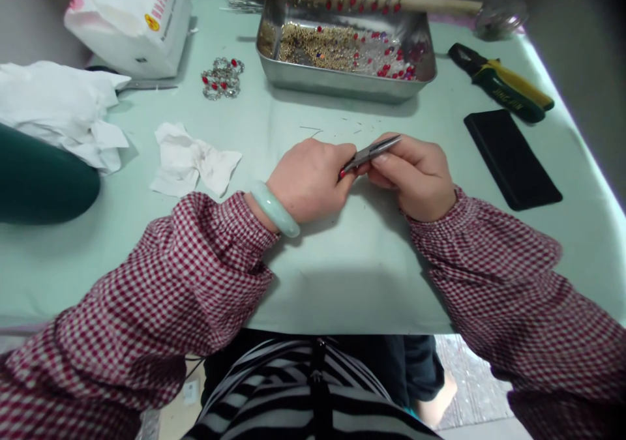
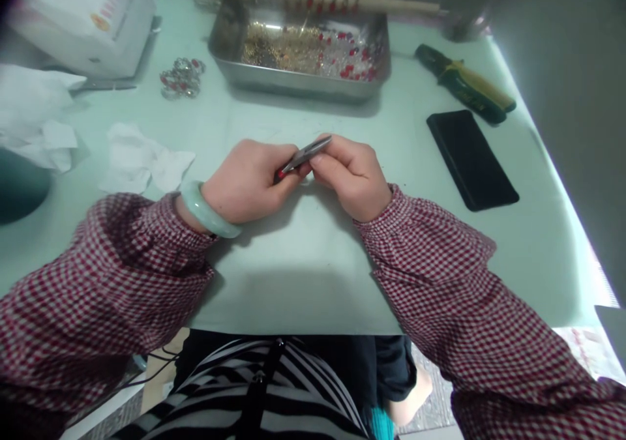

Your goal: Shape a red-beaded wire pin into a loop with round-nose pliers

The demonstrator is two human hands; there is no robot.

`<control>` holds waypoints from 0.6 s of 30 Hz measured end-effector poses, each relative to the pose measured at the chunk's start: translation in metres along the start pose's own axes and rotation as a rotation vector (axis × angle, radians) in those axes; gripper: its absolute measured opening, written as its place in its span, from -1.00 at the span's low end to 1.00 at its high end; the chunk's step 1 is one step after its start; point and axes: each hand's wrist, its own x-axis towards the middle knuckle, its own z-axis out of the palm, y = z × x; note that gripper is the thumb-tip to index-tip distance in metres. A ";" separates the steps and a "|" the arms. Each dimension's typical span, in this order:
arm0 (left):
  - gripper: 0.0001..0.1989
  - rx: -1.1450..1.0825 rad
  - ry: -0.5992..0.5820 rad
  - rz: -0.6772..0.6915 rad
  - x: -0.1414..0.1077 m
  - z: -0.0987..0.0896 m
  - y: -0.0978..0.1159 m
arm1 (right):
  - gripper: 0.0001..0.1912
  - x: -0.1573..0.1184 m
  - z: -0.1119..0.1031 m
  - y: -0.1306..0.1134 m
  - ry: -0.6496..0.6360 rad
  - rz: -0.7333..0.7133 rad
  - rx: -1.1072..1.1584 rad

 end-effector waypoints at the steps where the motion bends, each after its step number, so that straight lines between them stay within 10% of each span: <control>1: -0.78 0.005 0.003 0.003 0.000 0.001 0.000 | -0.83 0.000 0.000 -0.001 0.002 -0.010 -0.008; 18: -0.78 -0.046 -0.013 -0.003 -0.001 0.000 -0.001 | -0.83 -0.004 0.003 -0.008 0.032 -0.046 -0.129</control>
